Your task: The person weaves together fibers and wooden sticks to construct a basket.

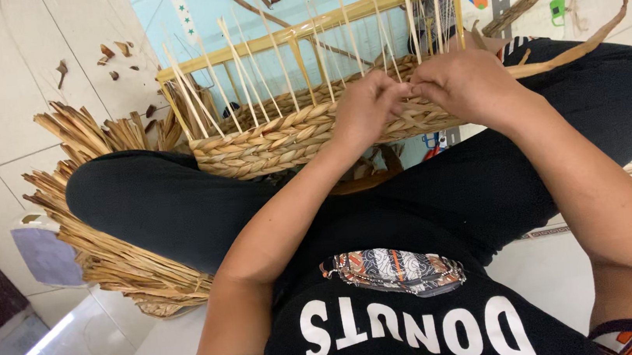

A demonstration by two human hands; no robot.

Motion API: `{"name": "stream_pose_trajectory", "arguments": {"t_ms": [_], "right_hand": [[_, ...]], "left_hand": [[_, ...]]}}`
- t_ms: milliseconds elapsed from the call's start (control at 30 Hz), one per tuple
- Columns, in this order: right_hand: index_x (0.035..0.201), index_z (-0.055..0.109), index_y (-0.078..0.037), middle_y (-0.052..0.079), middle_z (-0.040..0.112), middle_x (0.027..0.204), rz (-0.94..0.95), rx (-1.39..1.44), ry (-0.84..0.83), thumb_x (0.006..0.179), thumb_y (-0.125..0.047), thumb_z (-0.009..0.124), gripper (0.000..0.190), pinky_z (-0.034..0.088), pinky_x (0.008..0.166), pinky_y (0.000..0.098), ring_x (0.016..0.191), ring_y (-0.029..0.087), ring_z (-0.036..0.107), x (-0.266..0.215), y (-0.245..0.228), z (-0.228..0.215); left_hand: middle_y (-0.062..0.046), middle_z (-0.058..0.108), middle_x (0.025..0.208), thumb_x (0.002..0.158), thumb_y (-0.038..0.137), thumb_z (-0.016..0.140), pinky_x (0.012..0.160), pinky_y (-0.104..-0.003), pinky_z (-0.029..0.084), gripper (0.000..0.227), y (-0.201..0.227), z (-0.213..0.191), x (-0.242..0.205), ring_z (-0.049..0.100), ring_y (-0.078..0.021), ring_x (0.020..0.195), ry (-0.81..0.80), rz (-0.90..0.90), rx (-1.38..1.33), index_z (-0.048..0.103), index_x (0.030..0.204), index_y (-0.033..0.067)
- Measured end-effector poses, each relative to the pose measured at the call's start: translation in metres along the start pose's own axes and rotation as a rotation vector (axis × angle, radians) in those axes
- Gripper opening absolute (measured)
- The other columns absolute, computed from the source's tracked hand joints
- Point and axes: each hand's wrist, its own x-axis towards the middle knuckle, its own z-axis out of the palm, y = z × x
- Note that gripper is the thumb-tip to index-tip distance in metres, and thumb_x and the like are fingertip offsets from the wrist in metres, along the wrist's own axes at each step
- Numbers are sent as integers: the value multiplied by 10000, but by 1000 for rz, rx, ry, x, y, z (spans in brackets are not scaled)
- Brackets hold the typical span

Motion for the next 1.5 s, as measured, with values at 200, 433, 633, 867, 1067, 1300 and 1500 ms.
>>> {"name": "stream_pose_trajectory", "arguments": {"t_ms": [200, 433, 633, 867, 1067, 1300, 1500], "right_hand": [[984, 806, -126, 108, 689, 907, -46, -107, 94, 939, -295, 720, 195, 528, 801, 442, 849, 287, 651, 5, 13, 10], [1066, 787, -141, 66, 736, 970, 165, 235, -109, 872, -340, 750, 281, 539, 842, 415, 867, 267, 716, 31, 20, 8], [995, 812, -120, 124, 700, 948, 76, -55, -22, 908, -279, 750, 192, 545, 787, 472, 914, 340, 684, 41, 7, 40], [916, 787, -104, 106, 663, 925, -31, -46, 169, 892, -246, 762, 146, 534, 743, 470, 885, 320, 670, 16, -1, 39], [989, 791, -95, 81, 621, 909, -5, -43, 423, 975, -291, 776, 197, 498, 772, 420, 923, 253, 608, -26, -2, 19], [989, 720, -85, 101, 659, 941, 73, -163, 78, 902, -289, 697, 223, 553, 770, 482, 877, 316, 677, -24, -13, 10], [1132, 676, -98, 146, 647, 944, 269, -359, -3, 1012, -232, 668, 180, 563, 665, 490, 799, 338, 685, -32, -11, -75]], "left_hand": [[-113, 714, 883, 861, 144, 711, 716, -449, 550, 129, -4, -12, 15, 706, -321, 824, 198, 270, 450, 676, 953, 62], [-78, 694, 839, 911, 87, 699, 724, -467, 516, 77, -19, -25, -7, 682, -316, 826, 83, 468, 291, 623, 897, 90], [-84, 697, 945, 911, 103, 672, 792, -458, 512, 93, -18, -21, -10, 644, -309, 884, 121, 740, 368, 580, 923, 93], [-111, 700, 864, 907, 139, 711, 734, -490, 519, 142, -3, -19, 36, 686, -365, 871, 74, 242, 393, 585, 940, 83], [-162, 674, 897, 798, 114, 721, 665, -436, 528, 327, 4, -19, 22, 693, -342, 833, 228, 485, 568, 554, 1062, 17], [-99, 735, 929, 984, 50, 643, 788, -435, 530, 102, 6, -21, 42, 697, -293, 890, -154, 350, 710, 726, 1015, 100], [-57, 761, 856, 888, 191, 694, 708, -410, 587, 90, 30, -22, 53, 729, -233, 742, -346, 39, 405, 730, 929, 121]]}}
